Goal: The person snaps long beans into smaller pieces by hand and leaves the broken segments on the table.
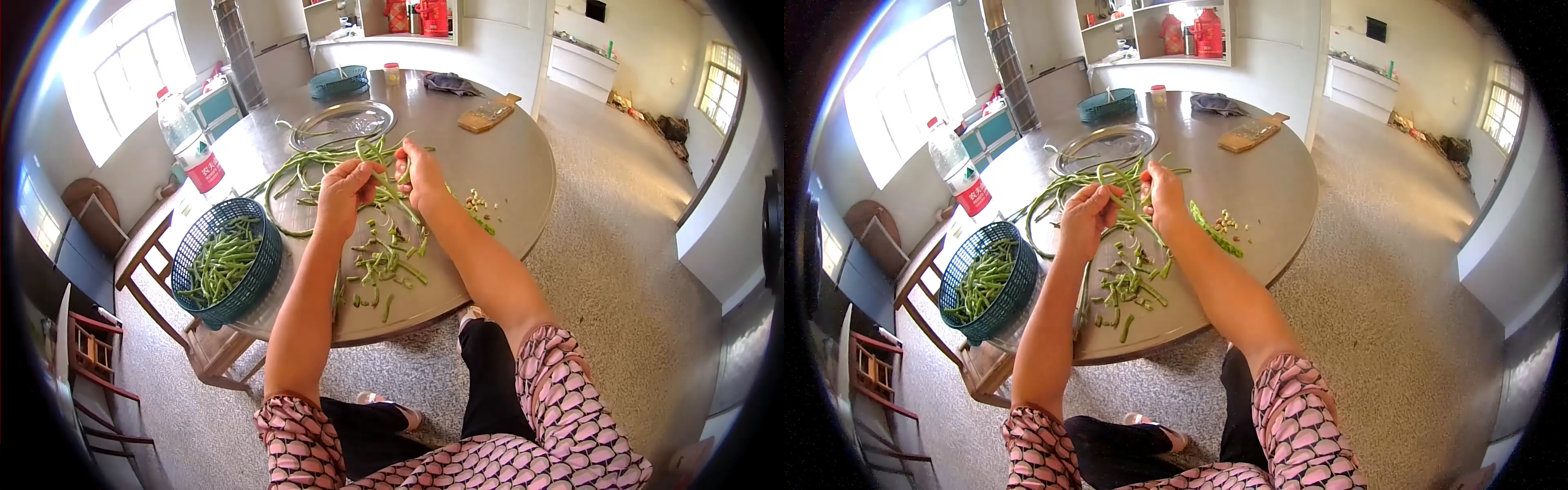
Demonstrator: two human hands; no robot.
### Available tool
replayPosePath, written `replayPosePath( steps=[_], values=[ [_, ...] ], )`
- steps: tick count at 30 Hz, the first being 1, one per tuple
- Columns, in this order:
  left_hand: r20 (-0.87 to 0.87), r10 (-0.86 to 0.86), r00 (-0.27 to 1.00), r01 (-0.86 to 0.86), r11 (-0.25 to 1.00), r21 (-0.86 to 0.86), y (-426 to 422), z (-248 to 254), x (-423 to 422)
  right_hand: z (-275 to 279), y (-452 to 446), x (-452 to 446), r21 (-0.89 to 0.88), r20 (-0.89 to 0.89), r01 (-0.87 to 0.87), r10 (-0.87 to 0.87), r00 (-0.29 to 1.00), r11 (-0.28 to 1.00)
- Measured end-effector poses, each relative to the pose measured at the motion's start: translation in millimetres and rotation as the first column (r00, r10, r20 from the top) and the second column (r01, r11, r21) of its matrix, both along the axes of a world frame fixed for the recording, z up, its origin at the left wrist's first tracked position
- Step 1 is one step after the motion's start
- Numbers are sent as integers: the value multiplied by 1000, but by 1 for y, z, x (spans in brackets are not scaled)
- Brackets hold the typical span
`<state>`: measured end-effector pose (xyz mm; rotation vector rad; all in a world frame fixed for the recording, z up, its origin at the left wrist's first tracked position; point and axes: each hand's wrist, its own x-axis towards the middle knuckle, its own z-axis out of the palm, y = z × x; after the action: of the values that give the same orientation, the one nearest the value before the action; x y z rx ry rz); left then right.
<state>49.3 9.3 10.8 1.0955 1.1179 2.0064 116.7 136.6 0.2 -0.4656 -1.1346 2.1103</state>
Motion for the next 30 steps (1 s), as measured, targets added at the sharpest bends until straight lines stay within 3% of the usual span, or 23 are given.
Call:
replayPosePath(
  steps=[1, 4, 6, 8, 11, 16, 18, 21, 23, 24, 26, 27, 30],
  values=[
    [2, 23, 1000, -23, 999, -41, 0, 1, 1, 1, -3, -2, 2, -2, -6, 6, 1000, 1000],
    [-15, 47, 999, -48, 995, -91, -1, 0, -4, -5, -22, -7, 217, -31, -237, 250, 968, 947],
    [-141, 185, 973, -203, 971, -128, -2, 2, -4, -5, -26, -7, 204, -36, -239, 251, 967, 949],
    [-110, 235, 966, -246, 964, -100, -5, 8, 0, 3, -32, 4, 332, 73, -319, 313, 947, 888],
    [-75, 236, 969, -242, 966, -93, -8, 8, -5, 10, -35, 9, 215, 130, -489, 471, 872, 846],
    [137, 285, 949, -272, 956, -108, -12, -2, -32, 15, -38, 11, 205, 180, -588, 560, 809, 783],
    [397, 153, 905, -179, 984, 29, -15, -2, -38, 14, -39, 9, 242, 212, -615, 578, 788, 750],
    [507, 113, 854, -200, 972, 121, -16, -2, -41, 8, -38, 5, 337, 225, -602, 559, 798, 724],
    [508, 107, 854, -215, 964, 158, -14, -2, -40, 5, -35, 3, 262, 116, -403, 386, 915, 877],
    [511, 105, 853, -212, 965, 156, -12, -1, -34, 2, -30, 2, 259, 118, -401, 383, 916, 879],
    [127, 224, 966, -241, 962, 131, -5, -2, -22, -4, -17, -3, 70, 23, -202, 201, 979, 977],
    [76, 172, 982, -184, 964, 190, -5, -1, -14, -2, -8, -3, -49, 84, -151, 154, 984, 987],
    [78, 182, 980, -196, 952, 236, -4, 11, 8, -3, 9, 1, -87, -14, 4, -6, 1000, 996]
  ],
)
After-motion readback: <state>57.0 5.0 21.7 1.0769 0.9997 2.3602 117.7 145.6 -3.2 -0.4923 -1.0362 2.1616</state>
